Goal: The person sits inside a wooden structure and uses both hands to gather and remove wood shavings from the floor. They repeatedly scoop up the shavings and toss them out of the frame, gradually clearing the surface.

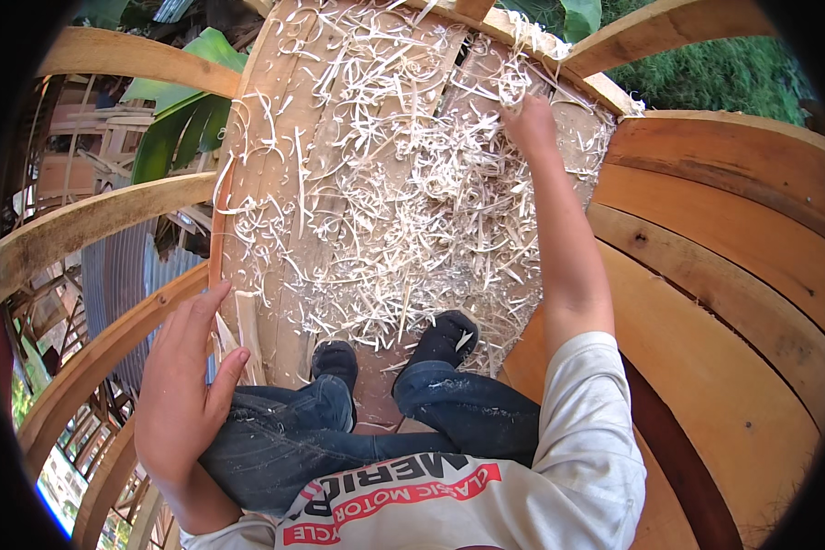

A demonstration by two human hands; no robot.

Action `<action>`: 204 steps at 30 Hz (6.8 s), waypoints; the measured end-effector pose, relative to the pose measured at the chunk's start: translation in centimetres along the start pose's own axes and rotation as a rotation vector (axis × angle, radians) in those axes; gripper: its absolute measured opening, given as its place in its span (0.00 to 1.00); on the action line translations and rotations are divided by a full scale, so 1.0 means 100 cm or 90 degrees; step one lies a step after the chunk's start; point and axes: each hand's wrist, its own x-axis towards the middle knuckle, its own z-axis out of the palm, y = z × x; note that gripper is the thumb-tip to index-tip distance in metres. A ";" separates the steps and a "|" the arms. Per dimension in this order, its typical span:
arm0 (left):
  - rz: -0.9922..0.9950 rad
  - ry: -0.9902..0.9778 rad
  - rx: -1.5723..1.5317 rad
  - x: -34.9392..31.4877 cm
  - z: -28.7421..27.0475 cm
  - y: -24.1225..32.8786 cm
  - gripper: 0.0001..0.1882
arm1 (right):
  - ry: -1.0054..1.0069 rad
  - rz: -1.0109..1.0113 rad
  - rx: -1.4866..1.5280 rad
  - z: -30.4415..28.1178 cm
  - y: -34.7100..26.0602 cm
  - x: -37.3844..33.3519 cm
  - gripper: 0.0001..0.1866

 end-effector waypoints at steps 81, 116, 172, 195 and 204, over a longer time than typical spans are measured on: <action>0.035 -0.086 -0.030 -0.010 -0.012 -0.006 0.29 | -0.127 -0.209 -0.216 -0.017 0.096 -0.214 0.50; -0.004 -0.061 -0.024 -0.007 -0.012 -0.004 0.28 | 0.039 -0.124 0.097 -0.055 -0.031 0.047 0.47; 0.030 -0.047 0.032 -0.013 -0.018 -0.012 0.30 | 0.276 -0.060 -0.125 -0.163 -0.138 0.049 0.22; 0.061 -0.070 -0.003 -0.014 -0.029 -0.042 0.32 | 0.131 -0.249 -0.060 0.124 -0.266 0.013 0.47; 0.053 -0.068 0.004 -0.011 -0.026 -0.043 0.31 | -0.048 -0.581 0.044 0.108 -0.175 -0.048 0.06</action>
